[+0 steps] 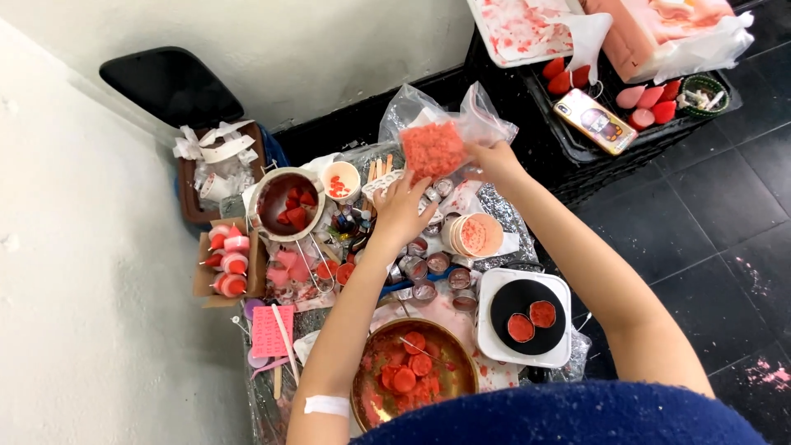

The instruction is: Preparing and organizing red wax pieces and decorative powders for candle making.

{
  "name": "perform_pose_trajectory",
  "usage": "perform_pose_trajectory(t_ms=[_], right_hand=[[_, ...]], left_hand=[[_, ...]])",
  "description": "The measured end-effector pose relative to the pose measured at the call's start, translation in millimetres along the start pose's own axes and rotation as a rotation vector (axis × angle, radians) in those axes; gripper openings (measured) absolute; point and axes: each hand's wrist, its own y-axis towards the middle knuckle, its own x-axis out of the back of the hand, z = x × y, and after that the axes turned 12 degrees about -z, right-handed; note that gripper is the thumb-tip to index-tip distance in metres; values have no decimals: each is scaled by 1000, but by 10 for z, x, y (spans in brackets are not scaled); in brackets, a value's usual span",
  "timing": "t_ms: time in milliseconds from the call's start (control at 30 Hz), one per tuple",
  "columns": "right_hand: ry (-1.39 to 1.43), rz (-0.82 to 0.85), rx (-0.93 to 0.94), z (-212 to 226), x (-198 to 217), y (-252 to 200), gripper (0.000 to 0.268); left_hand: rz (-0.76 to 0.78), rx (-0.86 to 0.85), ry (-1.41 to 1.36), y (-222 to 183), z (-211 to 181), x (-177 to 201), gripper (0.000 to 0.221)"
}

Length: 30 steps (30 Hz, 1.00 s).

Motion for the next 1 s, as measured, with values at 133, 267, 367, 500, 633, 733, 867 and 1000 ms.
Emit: perform_pose_trajectory(t_ms=[133, 267, 367, 500, 633, 733, 867, 1000], right_hand=[[-200, 15, 50, 6, 165, -216, 38], [-439, -37, 101, -187, 297, -153, 53], [-304, -7, 24, -101, 365, -267, 60], [-123, -202, -73, 76, 448, -475, 70], [-64, -366, -24, 0, 596, -401, 69], [-94, -292, 52, -223, 738, -222, 58], [-344, -149, 19, -424, 870, -171, 56], [-471, -194, 70, -199, 867, -440, 73]], left_hand=[[37, 0, 115, 56, -134, -68, 57], [69, 6, 166, 31, -202, -118, 49], [29, -8, 160, -10, -136, -273, 45], [-89, -59, 100, -113, -14, -399, 40], [-77, -79, 83, -119, -88, -285, 28], [63, -42, 29, -68, -236, -132, 28], [141, -20, 49, -27, -342, -79, 55], [149, -63, 76, 22, -277, 54, 85]])
